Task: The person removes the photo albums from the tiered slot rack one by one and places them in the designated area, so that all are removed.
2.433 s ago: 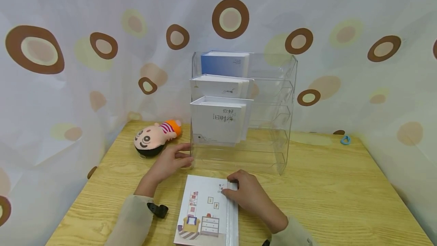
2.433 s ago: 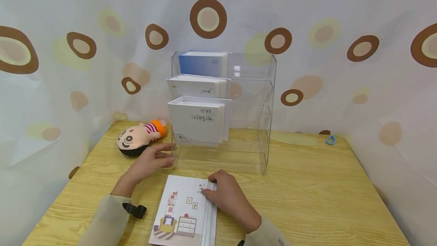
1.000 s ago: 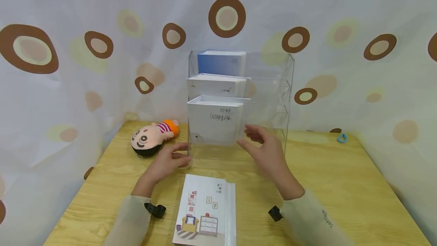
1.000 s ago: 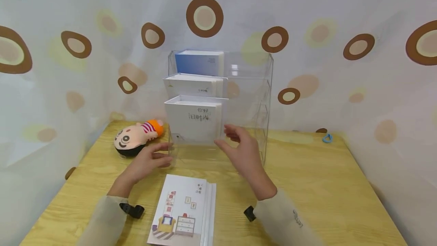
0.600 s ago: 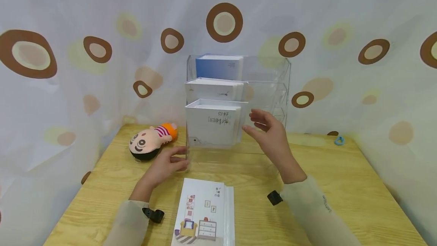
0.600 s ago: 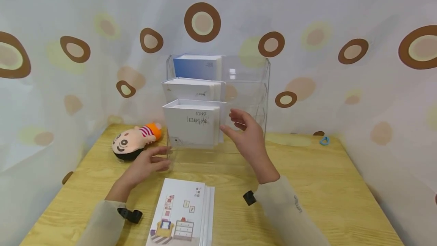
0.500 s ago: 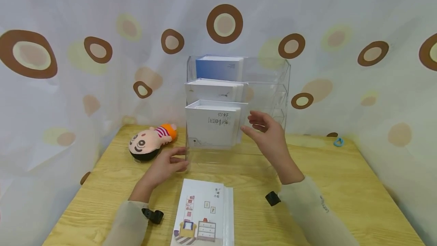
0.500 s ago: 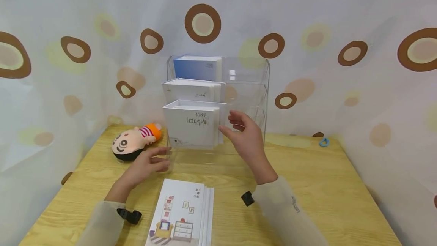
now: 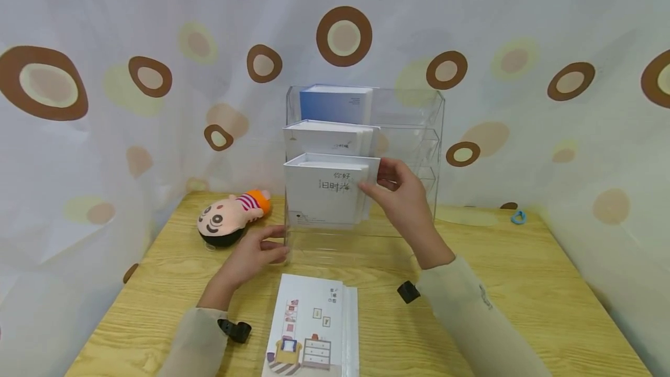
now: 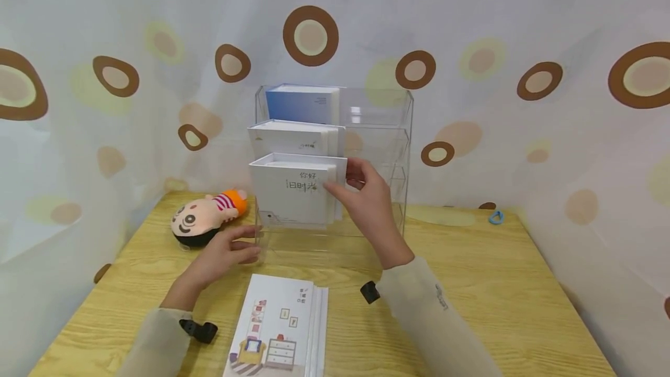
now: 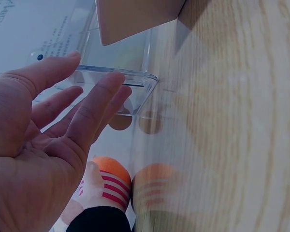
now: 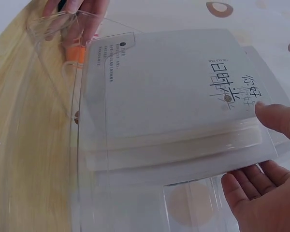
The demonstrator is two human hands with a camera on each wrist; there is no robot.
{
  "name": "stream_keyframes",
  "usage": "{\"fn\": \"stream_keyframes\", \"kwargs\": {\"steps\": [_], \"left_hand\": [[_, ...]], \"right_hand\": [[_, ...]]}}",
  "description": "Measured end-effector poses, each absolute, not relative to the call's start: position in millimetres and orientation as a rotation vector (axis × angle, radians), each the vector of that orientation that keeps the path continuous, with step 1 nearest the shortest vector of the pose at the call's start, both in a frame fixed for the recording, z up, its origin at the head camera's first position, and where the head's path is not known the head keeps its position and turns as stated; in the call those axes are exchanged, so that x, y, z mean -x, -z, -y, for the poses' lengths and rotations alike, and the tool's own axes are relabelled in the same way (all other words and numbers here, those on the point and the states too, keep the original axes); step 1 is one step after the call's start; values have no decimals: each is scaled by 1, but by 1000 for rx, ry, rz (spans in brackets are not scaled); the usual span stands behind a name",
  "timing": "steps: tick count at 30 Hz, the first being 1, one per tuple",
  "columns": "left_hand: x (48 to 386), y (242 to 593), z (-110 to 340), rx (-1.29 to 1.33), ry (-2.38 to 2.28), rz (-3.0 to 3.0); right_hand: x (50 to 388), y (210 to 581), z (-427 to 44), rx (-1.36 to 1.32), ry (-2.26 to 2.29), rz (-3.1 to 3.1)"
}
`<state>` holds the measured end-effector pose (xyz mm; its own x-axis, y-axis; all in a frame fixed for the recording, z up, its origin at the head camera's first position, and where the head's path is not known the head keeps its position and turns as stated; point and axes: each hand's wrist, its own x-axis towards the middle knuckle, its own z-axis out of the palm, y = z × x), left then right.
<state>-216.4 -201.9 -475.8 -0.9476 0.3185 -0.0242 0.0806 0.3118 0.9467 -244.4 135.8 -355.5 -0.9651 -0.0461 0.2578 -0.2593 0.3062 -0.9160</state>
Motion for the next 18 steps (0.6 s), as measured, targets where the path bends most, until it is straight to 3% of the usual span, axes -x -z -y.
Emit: {"fn": "stream_keyframes", "kwargs": {"steps": [18], "left_hand": [[219,479,202,-331,-1702,-2378]], "right_hand": [[256,342,-123,-328,-1722,2409]]}}
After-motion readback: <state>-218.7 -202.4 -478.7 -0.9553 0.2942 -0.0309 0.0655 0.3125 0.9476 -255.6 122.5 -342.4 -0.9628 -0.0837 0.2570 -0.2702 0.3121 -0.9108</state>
